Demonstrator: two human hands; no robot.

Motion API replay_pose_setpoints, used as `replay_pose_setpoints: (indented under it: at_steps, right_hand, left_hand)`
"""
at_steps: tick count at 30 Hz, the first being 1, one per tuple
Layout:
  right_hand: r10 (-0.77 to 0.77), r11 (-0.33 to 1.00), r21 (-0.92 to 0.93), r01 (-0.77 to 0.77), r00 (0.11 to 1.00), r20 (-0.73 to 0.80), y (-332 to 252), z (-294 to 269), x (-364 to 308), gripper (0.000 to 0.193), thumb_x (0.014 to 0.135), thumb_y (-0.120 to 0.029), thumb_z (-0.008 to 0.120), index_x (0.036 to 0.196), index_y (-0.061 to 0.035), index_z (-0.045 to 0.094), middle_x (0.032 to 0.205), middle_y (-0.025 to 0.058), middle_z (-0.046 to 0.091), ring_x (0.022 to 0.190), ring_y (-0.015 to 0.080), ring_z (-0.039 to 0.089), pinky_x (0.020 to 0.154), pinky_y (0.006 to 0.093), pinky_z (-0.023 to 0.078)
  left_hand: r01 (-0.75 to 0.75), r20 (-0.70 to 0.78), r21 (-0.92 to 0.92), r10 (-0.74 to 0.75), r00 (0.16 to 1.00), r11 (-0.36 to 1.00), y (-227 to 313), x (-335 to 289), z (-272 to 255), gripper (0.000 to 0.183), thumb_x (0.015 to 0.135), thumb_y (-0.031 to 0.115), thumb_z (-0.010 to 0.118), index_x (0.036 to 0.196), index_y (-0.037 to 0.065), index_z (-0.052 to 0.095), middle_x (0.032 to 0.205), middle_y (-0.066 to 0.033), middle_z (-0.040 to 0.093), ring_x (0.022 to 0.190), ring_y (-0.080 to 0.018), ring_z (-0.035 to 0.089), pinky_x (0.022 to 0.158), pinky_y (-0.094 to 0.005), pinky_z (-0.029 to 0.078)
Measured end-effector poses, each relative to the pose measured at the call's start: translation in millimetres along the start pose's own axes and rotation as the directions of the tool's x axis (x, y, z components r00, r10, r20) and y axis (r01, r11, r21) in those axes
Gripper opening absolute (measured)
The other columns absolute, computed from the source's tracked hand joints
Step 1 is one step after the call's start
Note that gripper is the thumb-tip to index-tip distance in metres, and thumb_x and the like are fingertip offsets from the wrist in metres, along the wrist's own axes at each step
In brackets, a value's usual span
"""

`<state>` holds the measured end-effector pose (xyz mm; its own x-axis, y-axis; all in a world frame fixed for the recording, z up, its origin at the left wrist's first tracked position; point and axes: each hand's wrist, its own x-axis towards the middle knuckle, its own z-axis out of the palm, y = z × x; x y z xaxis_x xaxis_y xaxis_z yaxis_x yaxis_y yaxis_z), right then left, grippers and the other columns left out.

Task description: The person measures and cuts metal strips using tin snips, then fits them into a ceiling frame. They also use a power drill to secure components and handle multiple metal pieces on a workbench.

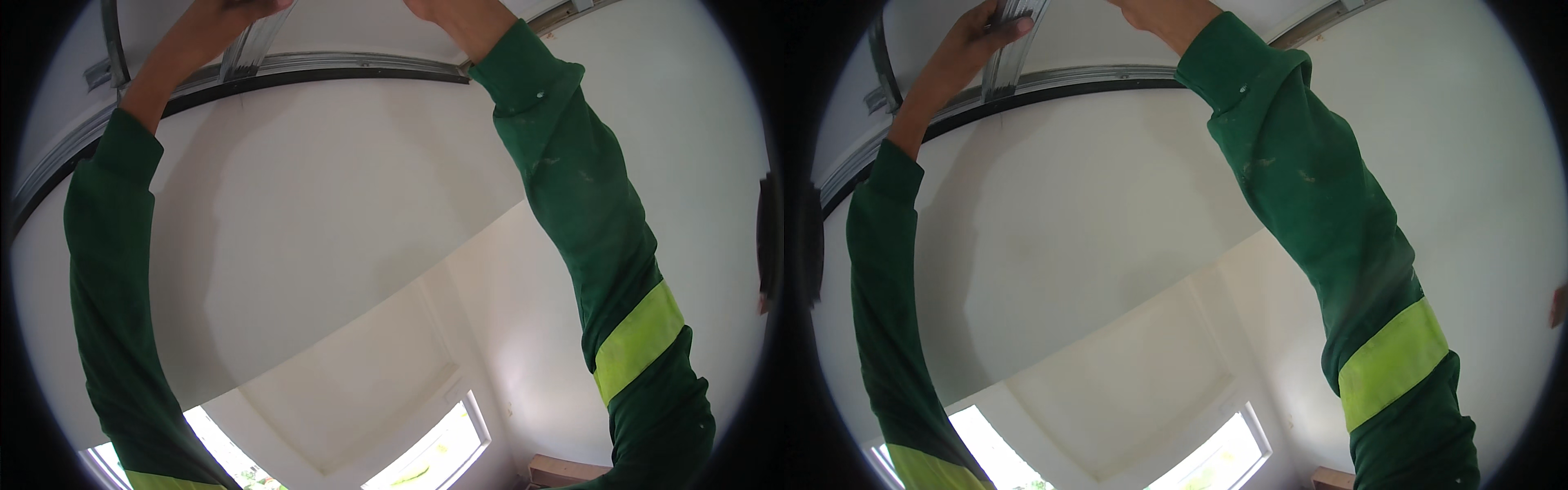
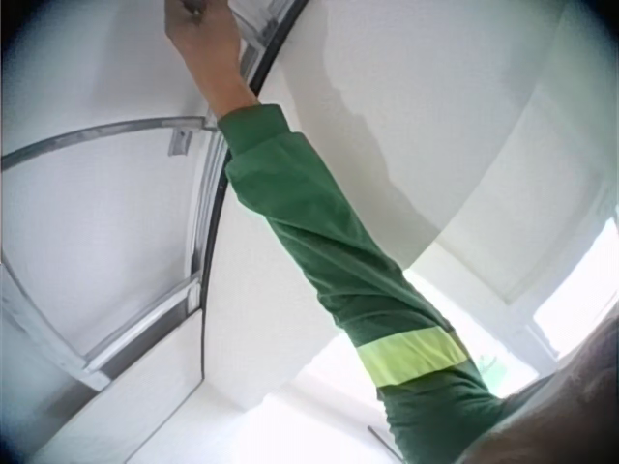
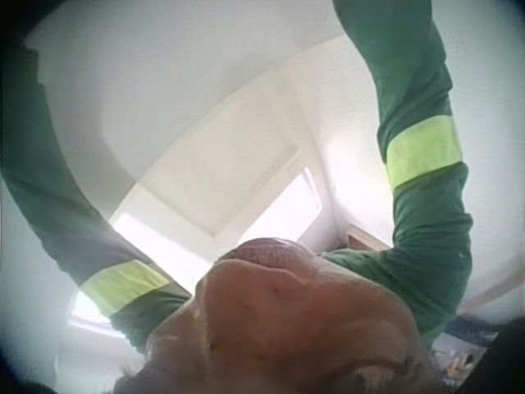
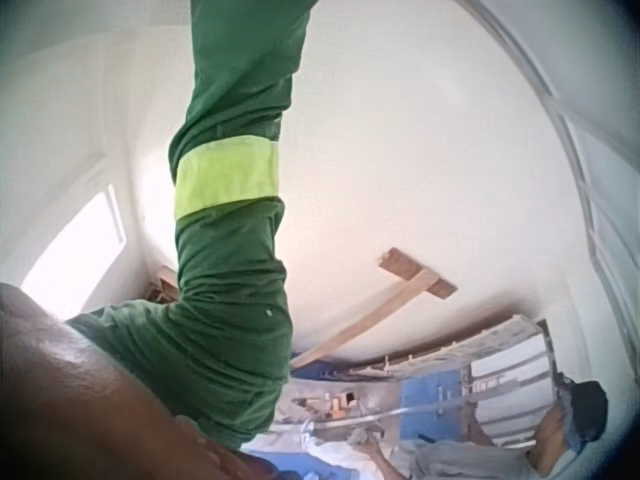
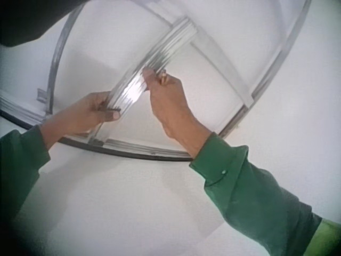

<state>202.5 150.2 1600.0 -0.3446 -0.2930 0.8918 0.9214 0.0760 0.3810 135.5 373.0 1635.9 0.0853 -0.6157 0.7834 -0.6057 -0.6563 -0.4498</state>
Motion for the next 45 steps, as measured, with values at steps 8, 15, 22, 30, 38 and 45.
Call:
replay_pose_setpoints:
  at_steps: [8,15,22,30,38,45]
  right_hand:
    - [-0.025,1.000,-0.008,0.025,0.999,0.024,-4.3,6.1,0.1,0.043,0.112,-0.036,0.059,0.105,0.0053,0.070,0.090,0.0104,0.068,0.086,0.0197,0.058,0.085,0.0373,0.049]
    - [0.041,0.997,-0.064,-0.042,0.999,-0.016,-21.7,14.4,-5.0,0.041,0.106,-0.035,0.067,0.101,0.0045,0.073,0.069,0.0100,0.062,0.062,0.0178,0.054,0.064,0.0406,0.048]
    - [0.096,0.992,-0.087,-0.094,0.995,0.024,-28.0,13.9,-11.4,0.049,0.109,-0.040,0.063,0.111,0.0078,0.070,0.072,0.0025,0.053,0.067,0.0118,0.045,0.061,0.0334,0.042]
    - [0.045,0.990,-0.133,-0.046,0.999,-0.009,-10.3,13.1,-7.2,0.034,0.107,-0.027,0.066,0.103,0.0057,0.072,0.072,0.0136,0.065,0.064,0.0232,0.056,0.065,0.0432,0.047]
    - [-0.077,0.987,-0.144,0.067,0.995,-0.070,-2.2,1.8,-26.2,0.032,0.106,-0.027,0.068,0.101,0.0039,0.072,0.067,0.0094,0.059,0.061,0.0208,0.052,0.064,0.0409,0.046]
    - [-0.474,0.865,-0.285,0.413,0.859,-0.195,2.5,-1.0,-32.4,0.019,0.107,-0.009,0.061,0.112,0.0090,0.065,0.092,0.0148,0.072,0.085,0.0227,0.065,0.083,0.0373,0.052]
  left_hand:
    - [-0.160,-0.147,0.145,0.181,0.972,0.976,-42.5,11.0,0.8,0.066,0.096,0.054,0.077,0.132,0.000,0.066,0.114,-0.0108,0.073,0.110,-0.0225,0.066,0.107,-0.0372,0.047]
    - [-0.098,-0.143,0.067,0.106,0.984,0.993,-33.8,3.6,-1.3,0.068,0.098,0.056,0.073,0.131,-0.003,0.065,0.110,-0.0160,0.071,0.105,-0.0263,0.065,0.100,-0.0379,0.049]
    - [-0.198,-0.367,0.031,0.195,0.909,0.980,17.2,12.8,8.1,0.077,0.098,0.066,0.068,0.140,0.002,0.058,0.119,-0.0207,0.069,0.107,-0.0275,0.067,0.095,-0.0387,0.052]
    - [-0.415,-0.172,0.156,0.439,0.882,0.896,78.6,65.1,-18.2,0.057,0.103,0.045,0.068,0.136,-0.001,0.061,0.109,-0.0104,0.069,0.097,-0.0192,0.065,0.089,-0.0340,0.054]
    - [-0.495,-0.154,-0.145,0.475,0.866,0.856,93.9,59.9,4.0,0.053,0.103,0.020,0.071,0.145,-0.003,0.049,0.115,-0.0154,0.066,0.104,-0.0199,0.063,0.090,-0.0353,0.053]
    - [-0.301,-0.240,0.254,0.361,0.901,0.919,135.4,37.7,28.0,0.064,0.100,0.033,0.073,0.143,-0.006,0.047,0.117,-0.0249,0.067,0.105,-0.0293,0.069,0.085,-0.0396,0.056]
